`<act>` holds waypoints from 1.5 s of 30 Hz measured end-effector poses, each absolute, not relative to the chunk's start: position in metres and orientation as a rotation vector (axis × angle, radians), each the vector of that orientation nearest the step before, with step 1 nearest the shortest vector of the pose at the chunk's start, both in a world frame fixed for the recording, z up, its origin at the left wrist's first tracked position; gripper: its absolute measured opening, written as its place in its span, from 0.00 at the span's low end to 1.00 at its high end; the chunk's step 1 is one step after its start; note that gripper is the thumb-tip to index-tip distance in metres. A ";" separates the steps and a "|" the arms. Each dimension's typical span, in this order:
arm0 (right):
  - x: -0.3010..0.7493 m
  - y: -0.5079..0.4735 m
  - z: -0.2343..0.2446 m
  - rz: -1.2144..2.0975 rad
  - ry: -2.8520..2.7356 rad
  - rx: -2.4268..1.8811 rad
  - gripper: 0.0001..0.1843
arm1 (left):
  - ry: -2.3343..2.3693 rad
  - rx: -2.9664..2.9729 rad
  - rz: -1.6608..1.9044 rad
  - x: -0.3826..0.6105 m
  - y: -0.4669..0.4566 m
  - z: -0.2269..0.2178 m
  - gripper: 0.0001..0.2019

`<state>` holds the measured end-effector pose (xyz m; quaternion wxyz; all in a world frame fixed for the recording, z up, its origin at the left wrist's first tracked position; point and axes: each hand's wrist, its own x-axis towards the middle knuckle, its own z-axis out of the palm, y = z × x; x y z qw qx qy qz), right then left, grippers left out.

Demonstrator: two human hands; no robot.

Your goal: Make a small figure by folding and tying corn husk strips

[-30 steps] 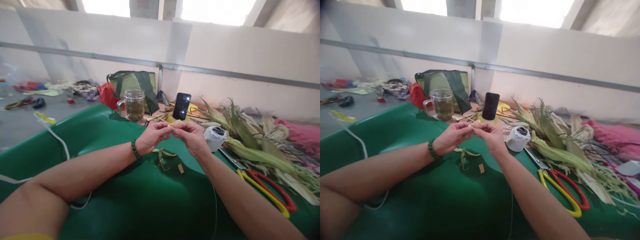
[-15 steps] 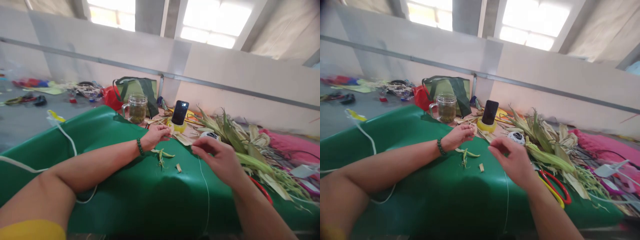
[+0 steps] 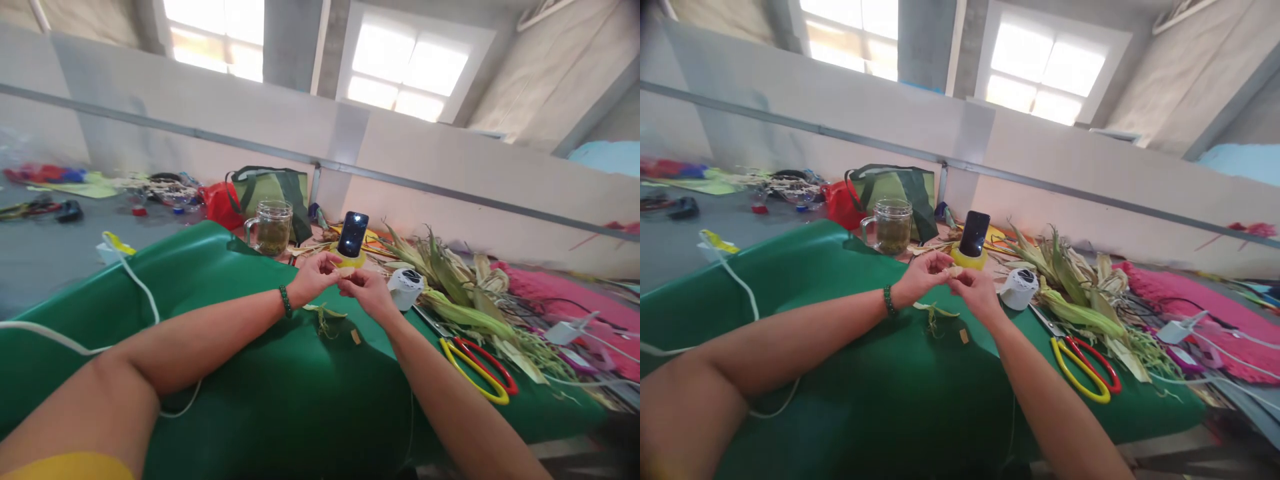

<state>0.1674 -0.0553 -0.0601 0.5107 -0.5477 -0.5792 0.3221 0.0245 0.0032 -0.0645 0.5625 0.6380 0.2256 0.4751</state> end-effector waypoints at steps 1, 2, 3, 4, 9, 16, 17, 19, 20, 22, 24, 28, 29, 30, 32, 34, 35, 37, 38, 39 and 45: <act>0.166 -0.054 -0.062 0.800 -1.363 -1.306 0.21 | 0.551 1.518 1.114 0.025 0.005 -0.065 0.15; 0.165 -0.055 -0.064 0.822 -1.330 -1.298 0.21 | 0.569 1.521 1.102 0.025 0.005 -0.066 0.15; 0.165 -0.056 -0.065 0.847 -1.298 -1.293 0.22 | 0.581 1.508 1.084 0.025 0.006 -0.067 0.16; 0.166 -0.057 -0.066 0.873 -1.263 -1.284 0.22 | 0.586 1.481 1.057 0.025 0.006 -0.067 0.17; 0.173 -0.059 -0.066 1.020 -1.060 -1.212 0.24 | 0.581 1.241 0.854 0.026 0.002 -0.068 0.20; 0.174 -0.059 -0.066 1.079 -1.094 -1.202 0.22 | 0.551 1.135 0.781 0.025 0.004 -0.070 0.16; 0.174 -0.059 -0.066 1.087 -1.102 -1.196 0.22 | 0.539 1.116 0.771 0.025 0.005 -0.070 0.16; 0.175 -0.059 -0.066 1.092 -1.124 -1.184 0.22 | 0.517 1.082 0.743 0.025 0.005 -0.070 0.16; 0.176 -0.059 -0.067 1.089 -1.140 -1.180 0.22 | 0.512 1.072 0.732 0.025 0.005 -0.069 0.16; 0.177 -0.059 -0.067 1.077 -1.172 -1.170 0.22 | 0.513 1.062 0.722 0.025 0.004 -0.069 0.16; 0.177 -0.059 -0.067 1.062 -1.205 -1.157 0.21 | 0.524 1.049 0.730 0.026 0.002 -0.069 0.15; 0.175 -0.059 -0.067 0.989 -1.272 -1.130 0.19 | 0.517 1.046 0.766 0.026 0.001 -0.070 0.14; 0.175 -0.060 -0.066 0.961 -1.291 -1.133 0.19 | 0.508 1.048 0.769 0.026 0.000 -0.070 0.14; 0.174 -0.060 -0.066 0.929 -1.311 -1.138 0.19 | 0.500 1.046 0.770 0.027 0.000 -0.070 0.14; 0.172 -0.061 -0.066 0.852 -1.353 -1.150 0.19 | 0.487 1.031 0.774 0.027 -0.002 -0.070 0.14; 0.169 -0.062 -0.067 0.750 -1.402 -1.157 0.18 | 0.469 1.017 0.794 0.028 -0.003 -0.070 0.14; 0.167 -0.063 -0.068 0.690 -1.426 -1.158 0.18 | 0.463 1.013 0.804 0.029 -0.004 -0.069 0.14; 0.165 -0.063 -0.070 0.575 -1.468 -1.163 0.18 | 0.448 1.010 0.820 0.030 -0.005 -0.069 0.14; 0.164 -0.063 -0.072 0.526 -1.483 -1.168 0.18 | 0.439 1.011 0.826 0.031 -0.006 -0.069 0.14; 0.163 -0.063 -0.073 0.485 -1.491 -1.174 0.18 | 0.431 1.010 0.831 0.031 -0.006 -0.068 0.14; 0.166 -0.061 -0.078 0.274 -1.539 -1.245 0.18 | 0.510 1.060 0.850 0.030 -0.005 -0.066 0.10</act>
